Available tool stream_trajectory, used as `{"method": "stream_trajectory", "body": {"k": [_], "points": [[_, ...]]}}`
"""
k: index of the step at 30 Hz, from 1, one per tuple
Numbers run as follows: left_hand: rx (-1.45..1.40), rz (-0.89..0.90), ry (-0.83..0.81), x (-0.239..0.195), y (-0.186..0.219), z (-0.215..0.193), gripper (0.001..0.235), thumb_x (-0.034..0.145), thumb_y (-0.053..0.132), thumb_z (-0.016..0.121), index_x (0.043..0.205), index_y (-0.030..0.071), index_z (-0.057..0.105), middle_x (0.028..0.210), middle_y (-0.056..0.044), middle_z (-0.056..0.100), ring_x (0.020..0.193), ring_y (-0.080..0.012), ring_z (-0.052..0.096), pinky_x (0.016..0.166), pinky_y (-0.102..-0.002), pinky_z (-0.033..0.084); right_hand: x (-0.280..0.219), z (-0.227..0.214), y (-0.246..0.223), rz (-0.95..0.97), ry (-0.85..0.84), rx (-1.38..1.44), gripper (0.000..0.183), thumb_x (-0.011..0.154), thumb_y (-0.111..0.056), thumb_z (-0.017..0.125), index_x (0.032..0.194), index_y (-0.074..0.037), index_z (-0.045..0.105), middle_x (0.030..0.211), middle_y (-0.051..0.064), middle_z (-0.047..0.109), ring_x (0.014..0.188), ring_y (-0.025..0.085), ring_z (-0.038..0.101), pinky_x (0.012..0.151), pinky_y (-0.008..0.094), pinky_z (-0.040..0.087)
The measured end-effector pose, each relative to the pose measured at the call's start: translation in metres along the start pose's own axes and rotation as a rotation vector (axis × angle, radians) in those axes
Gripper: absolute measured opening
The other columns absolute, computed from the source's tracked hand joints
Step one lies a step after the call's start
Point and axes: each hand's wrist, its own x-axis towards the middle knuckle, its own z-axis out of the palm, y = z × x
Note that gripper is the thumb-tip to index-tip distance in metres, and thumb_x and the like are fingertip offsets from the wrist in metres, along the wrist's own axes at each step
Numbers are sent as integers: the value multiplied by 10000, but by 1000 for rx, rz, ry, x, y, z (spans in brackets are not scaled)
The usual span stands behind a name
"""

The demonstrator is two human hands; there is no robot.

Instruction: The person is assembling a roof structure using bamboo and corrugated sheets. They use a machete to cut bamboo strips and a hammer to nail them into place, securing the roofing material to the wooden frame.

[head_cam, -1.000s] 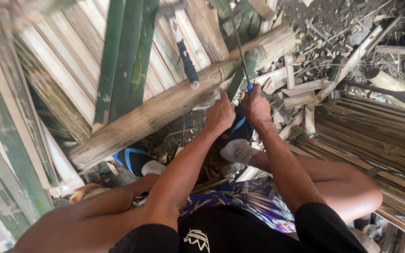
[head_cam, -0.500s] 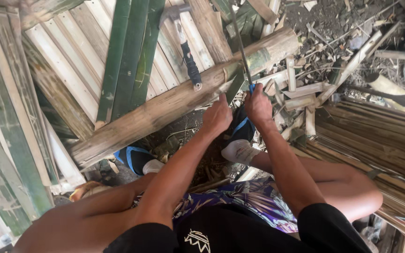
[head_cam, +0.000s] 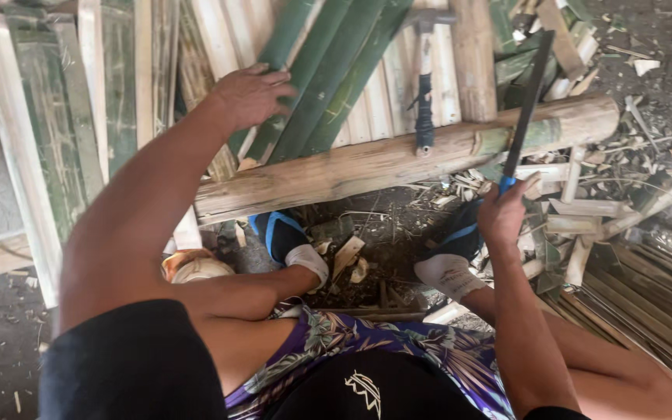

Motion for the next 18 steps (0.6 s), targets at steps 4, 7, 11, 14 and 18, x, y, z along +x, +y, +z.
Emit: {"method": "stream_trajectory", "body": {"k": [4,7,11,14,18], "points": [[-607,-574,651,6,13,46,600,962,148,717,1526,175,513,1551,-150,466,1379,-340,497,1087,-477,493,0,3,-5,54,-20,-4,361,1066,-248,551,1264,27,425,928,356,667,882,581,642,788,636,472],[-898,-728,486,8,22,54,673,853,336,811,1431,178,505,1324,-183,489,1222,-393,533,920,-550,519,2,-1,-2,3,-29,-59,386,1059,-254,569,1280,29,425,952,371,661,900,595,626,802,642,463],[-897,-787,449,6,33,54,609,909,322,794,1427,159,518,1312,-190,507,1133,-430,579,845,-561,549,8,-10,-14,-45,-41,-105,418,1042,-267,589,1282,30,419,996,374,664,909,596,629,796,636,477],[-971,-866,489,-2,33,54,590,884,306,820,1398,182,557,1273,-176,540,1120,-417,602,873,-543,552,18,-13,-24,12,-96,-163,448,1058,-294,594,1307,34,416,1005,410,651,948,618,614,853,640,471],[-1066,-940,455,-1,30,55,584,836,278,851,1354,192,593,1224,-160,567,1105,-403,616,881,-535,548,28,-10,-30,-21,-86,-148,544,1029,-302,624,1393,33,400,1059,410,646,985,610,616,892,614,477]]}}
